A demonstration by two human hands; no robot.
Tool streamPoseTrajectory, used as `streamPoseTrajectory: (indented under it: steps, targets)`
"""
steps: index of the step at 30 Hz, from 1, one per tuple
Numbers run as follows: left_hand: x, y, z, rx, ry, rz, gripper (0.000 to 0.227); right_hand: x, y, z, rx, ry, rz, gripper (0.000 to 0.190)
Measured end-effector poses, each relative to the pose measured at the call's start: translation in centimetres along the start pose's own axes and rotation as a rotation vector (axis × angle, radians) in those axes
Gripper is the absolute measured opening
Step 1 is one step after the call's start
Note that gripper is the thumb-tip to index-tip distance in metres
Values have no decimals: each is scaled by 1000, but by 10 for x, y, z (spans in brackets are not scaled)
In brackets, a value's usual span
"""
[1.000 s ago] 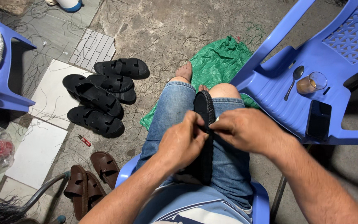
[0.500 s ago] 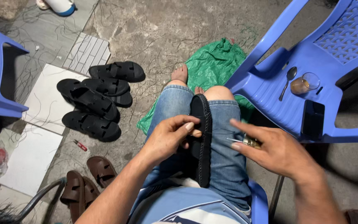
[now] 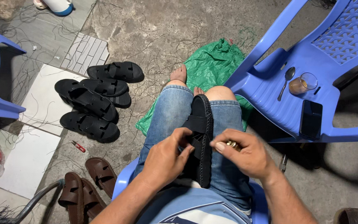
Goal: The person sits on a blue plastic chair and sews a black sandal held on their lap using a needle and thread. They repeatedly push the needle through the sandal's strap and pull the thread to stitch it. Several other sandals are visible on the floor nearby.
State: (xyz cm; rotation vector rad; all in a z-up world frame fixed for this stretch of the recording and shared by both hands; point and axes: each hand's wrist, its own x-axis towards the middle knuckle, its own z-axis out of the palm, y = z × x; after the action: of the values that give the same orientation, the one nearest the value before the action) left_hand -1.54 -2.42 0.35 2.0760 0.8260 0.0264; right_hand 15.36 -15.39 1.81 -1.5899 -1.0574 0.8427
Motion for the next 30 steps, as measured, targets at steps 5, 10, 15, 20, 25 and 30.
streamPoseTrajectory:
  steps: [5,10,15,20,25,30]
  targets:
    - [7,3,-9,-422,-155,-200,43,12,-9,17,-64,-29,2,12]
    - [16,-18,6,-802,-185,-227,48,21,-5,24,-346,-33,-91,20]
    - [15,20,-34,-249,-45,-224,28,38,4,-20,-222,288,371,13]
    - [4,22,-48,78,-245,-319,31,46,28,-134,377,1112,257,16]
    - [-2,19,-47,260,-393,-258,31,13,22,-61,-710,603,-225,30]
    - [-6,11,-45,202,-359,5,24,8,19,3,-682,176,-309,15]
